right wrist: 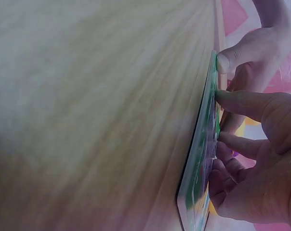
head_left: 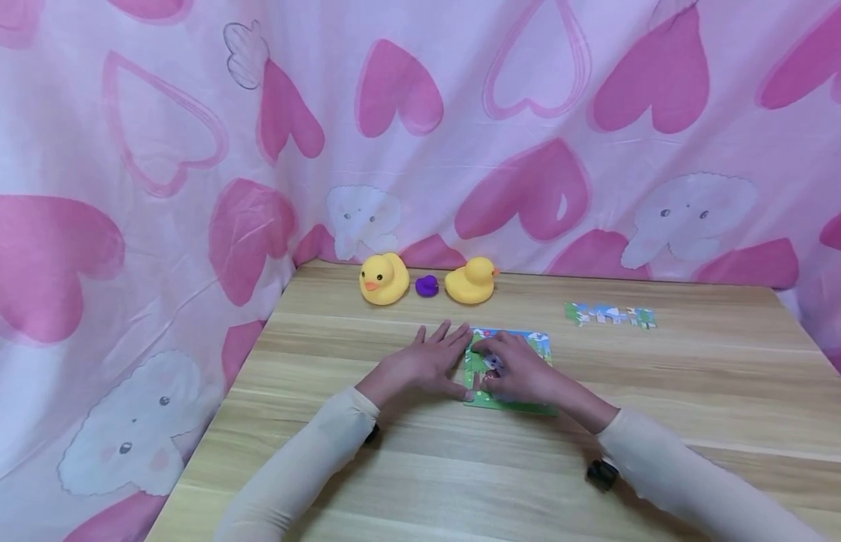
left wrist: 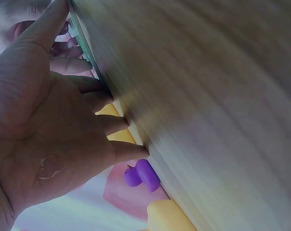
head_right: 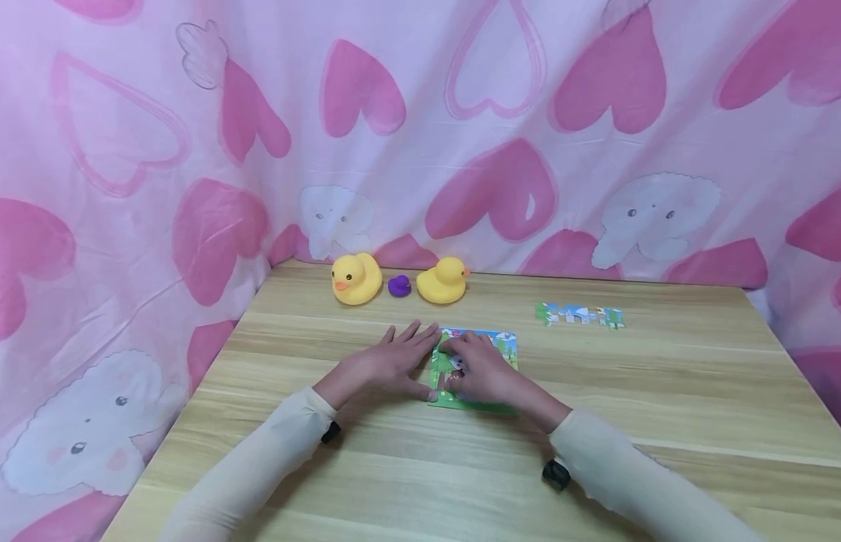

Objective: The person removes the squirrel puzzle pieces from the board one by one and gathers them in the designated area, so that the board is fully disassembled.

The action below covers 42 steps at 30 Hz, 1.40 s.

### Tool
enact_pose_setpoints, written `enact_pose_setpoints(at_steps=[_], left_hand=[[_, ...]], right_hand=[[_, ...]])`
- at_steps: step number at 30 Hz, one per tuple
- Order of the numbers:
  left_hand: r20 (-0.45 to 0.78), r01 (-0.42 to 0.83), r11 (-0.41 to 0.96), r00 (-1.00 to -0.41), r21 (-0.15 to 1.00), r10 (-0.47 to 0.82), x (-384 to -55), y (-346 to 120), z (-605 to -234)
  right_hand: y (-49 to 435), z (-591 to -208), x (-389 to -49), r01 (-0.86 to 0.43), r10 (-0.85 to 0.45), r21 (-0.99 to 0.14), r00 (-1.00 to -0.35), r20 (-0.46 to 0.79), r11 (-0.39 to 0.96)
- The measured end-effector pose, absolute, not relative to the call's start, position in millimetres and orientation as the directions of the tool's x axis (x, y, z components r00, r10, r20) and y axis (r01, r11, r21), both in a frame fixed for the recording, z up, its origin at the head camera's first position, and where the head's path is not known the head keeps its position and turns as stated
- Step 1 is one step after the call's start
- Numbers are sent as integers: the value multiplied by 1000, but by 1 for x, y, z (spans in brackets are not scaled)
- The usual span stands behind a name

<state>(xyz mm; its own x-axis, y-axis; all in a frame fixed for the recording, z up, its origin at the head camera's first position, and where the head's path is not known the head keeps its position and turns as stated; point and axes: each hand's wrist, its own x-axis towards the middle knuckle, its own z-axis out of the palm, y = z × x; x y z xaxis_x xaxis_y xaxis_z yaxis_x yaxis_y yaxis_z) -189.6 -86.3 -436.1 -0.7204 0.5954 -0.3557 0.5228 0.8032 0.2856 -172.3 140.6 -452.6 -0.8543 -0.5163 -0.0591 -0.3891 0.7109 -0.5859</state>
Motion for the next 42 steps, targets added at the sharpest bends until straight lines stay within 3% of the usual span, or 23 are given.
enact_pose_setpoints(at_steps=[13, 30, 36, 42], left_hand=[[-343, 521, 803, -727, 289, 595, -191, -89, -437], [-346, 520, 798, -721, 303, 601, -190, -86, -438], [-364, 510, 804, -718, 305, 594, -189, -86, -437], [-382, 496, 816, -722, 296, 578, -188, -86, -435]], right_hand=[[139, -450, -179, -311, -480, -619, -868, -123, 722], [149, -449, -194, -354, -539, -667, -838, -85, 656], [173, -448, -193, -313, -466, -678, -884, -49, 665], [221, -445, -194, -344, -420, -598, -908, 14, 724]])
